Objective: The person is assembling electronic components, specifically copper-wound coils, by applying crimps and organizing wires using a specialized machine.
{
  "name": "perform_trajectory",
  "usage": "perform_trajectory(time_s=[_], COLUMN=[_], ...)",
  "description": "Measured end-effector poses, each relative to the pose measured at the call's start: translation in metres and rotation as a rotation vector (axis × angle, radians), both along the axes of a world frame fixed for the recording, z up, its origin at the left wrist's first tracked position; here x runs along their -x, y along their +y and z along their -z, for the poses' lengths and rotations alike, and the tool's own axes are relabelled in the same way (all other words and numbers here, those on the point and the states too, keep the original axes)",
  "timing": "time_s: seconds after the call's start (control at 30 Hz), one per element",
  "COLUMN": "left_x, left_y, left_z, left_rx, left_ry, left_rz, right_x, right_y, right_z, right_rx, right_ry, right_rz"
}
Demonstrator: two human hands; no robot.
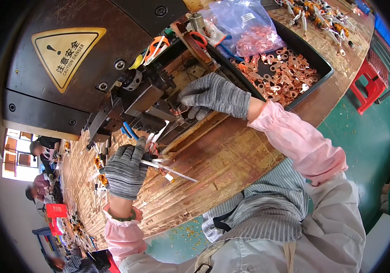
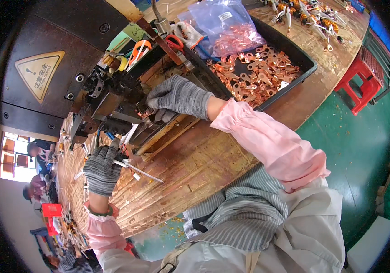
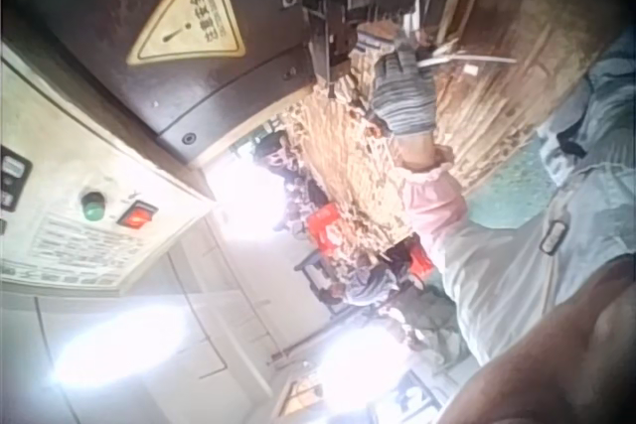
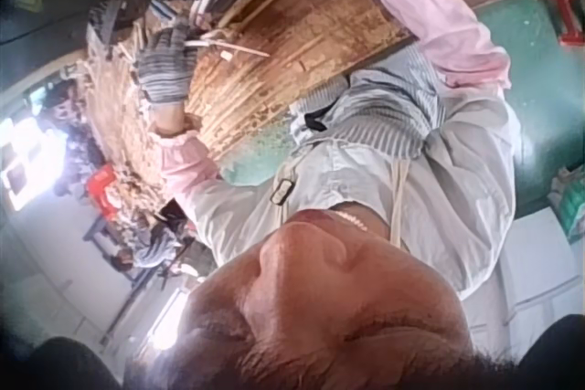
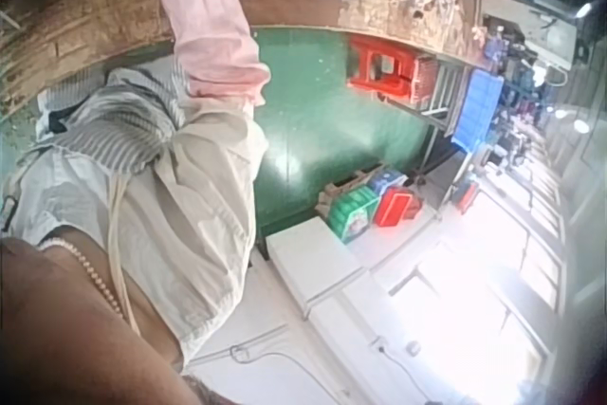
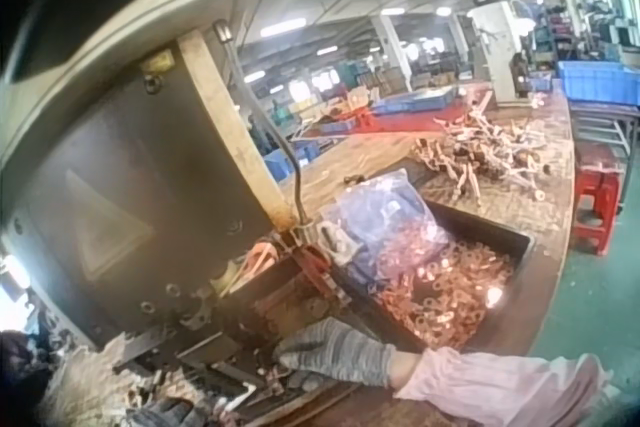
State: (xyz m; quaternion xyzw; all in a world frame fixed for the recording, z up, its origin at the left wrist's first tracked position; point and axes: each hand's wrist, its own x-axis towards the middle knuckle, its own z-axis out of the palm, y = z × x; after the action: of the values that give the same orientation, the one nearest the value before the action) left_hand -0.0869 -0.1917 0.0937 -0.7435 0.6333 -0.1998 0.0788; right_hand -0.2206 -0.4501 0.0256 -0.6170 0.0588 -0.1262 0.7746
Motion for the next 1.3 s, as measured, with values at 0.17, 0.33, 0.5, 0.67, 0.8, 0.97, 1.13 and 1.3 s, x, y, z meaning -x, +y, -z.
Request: perform_trajectory(time_s=[0.17,0.33,0.5,0.67,0.8,0.97,1.13,1.3], left_x=[-0.001,0.000,-0.003,-0.001,-0.002,0.005,0.021,0.069], left_y=[-0.002,0.000,-0.003,0.000,0.001,0.005,0.019,0.020], left_z=[-0.001,-0.002,0.002,0.001,0.003,0.001,-0.004,-0.007], left_rx=[-0.016,-0.012,0.004,-0.024,0.007,0.039,-0.066,-0.118], left_ry=[0.010,0.014,0.014,0.022,0.016,-0.042,-0.068,0.080], left_rz=[0.006,0.005,0.028,0.003,0.003,0.023,0.034,0.150], right_x=[0.010,0.028,0.036,0.038,0.039,0.038,0.057,0.066], right_y=[-0.009,-0.033,-0.091,-0.080,-0.072,-0.074,-0.033,0.090], right_z=[-0.005,-0.007,0.044,0.042,0.038,0.039,0.008,0.017], right_rx=[0.202,0.202,0.784,0.954,1.121,1.008,1.174,1.426], right_ry=[-0.026,-0.101,-0.142,-0.090,-0.060,-0.128,-0.157,-0.495], right_rz=[0.203,0.367,0.843,0.937,0.916,0.965,0.777,0.301])
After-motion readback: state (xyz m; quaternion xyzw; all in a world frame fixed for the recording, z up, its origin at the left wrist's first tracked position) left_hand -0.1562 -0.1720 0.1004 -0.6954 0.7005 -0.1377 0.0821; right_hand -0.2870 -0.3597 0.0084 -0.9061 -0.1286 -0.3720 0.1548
